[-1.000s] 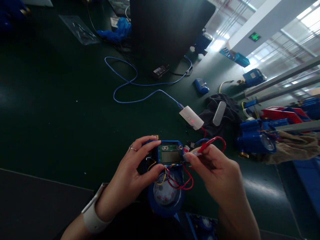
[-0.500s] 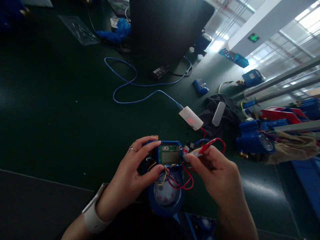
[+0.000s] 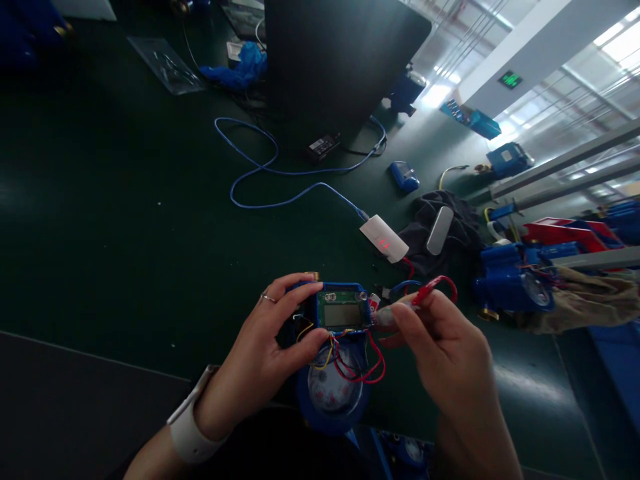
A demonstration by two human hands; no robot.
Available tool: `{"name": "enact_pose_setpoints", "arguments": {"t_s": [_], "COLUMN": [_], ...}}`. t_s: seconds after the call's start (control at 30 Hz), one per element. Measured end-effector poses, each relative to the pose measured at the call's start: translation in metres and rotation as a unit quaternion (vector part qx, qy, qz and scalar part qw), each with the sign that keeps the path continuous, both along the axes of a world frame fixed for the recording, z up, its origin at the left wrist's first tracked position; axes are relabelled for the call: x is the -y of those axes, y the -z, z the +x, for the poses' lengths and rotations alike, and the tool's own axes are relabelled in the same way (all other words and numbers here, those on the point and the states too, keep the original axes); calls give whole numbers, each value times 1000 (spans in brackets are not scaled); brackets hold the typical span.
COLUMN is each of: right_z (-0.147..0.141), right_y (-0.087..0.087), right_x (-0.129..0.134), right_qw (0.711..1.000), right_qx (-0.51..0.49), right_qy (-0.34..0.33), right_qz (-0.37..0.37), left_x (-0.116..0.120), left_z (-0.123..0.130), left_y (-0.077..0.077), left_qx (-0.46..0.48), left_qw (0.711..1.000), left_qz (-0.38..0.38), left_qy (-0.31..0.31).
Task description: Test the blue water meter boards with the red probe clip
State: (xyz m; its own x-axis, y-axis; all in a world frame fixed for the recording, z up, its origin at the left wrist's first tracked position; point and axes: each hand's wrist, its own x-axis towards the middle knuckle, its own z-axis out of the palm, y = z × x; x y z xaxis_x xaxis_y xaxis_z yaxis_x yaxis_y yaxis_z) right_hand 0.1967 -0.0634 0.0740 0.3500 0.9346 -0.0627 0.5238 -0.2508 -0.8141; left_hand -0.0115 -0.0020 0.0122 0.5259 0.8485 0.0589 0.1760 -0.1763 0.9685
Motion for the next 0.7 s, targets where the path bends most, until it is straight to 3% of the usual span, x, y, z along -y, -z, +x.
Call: {"name": "enact_pose_setpoints", "arguments": {"t_s": [0.33,0.7], "right_z": [-1,-11], "right_y": [3,2], "right_x": [3,6], "right_qw": [998,994], "right_qx": [56,98], "right_qy": [5,54], "right_qz": [0,-4], "left_x": [-1,1], "left_z": [2,2], "left_y": [-1,1], "left_qx": [2,14], "left_qw": [1000,1000], "left_qz": [-16,-17], "left_qy": [15,11]}}
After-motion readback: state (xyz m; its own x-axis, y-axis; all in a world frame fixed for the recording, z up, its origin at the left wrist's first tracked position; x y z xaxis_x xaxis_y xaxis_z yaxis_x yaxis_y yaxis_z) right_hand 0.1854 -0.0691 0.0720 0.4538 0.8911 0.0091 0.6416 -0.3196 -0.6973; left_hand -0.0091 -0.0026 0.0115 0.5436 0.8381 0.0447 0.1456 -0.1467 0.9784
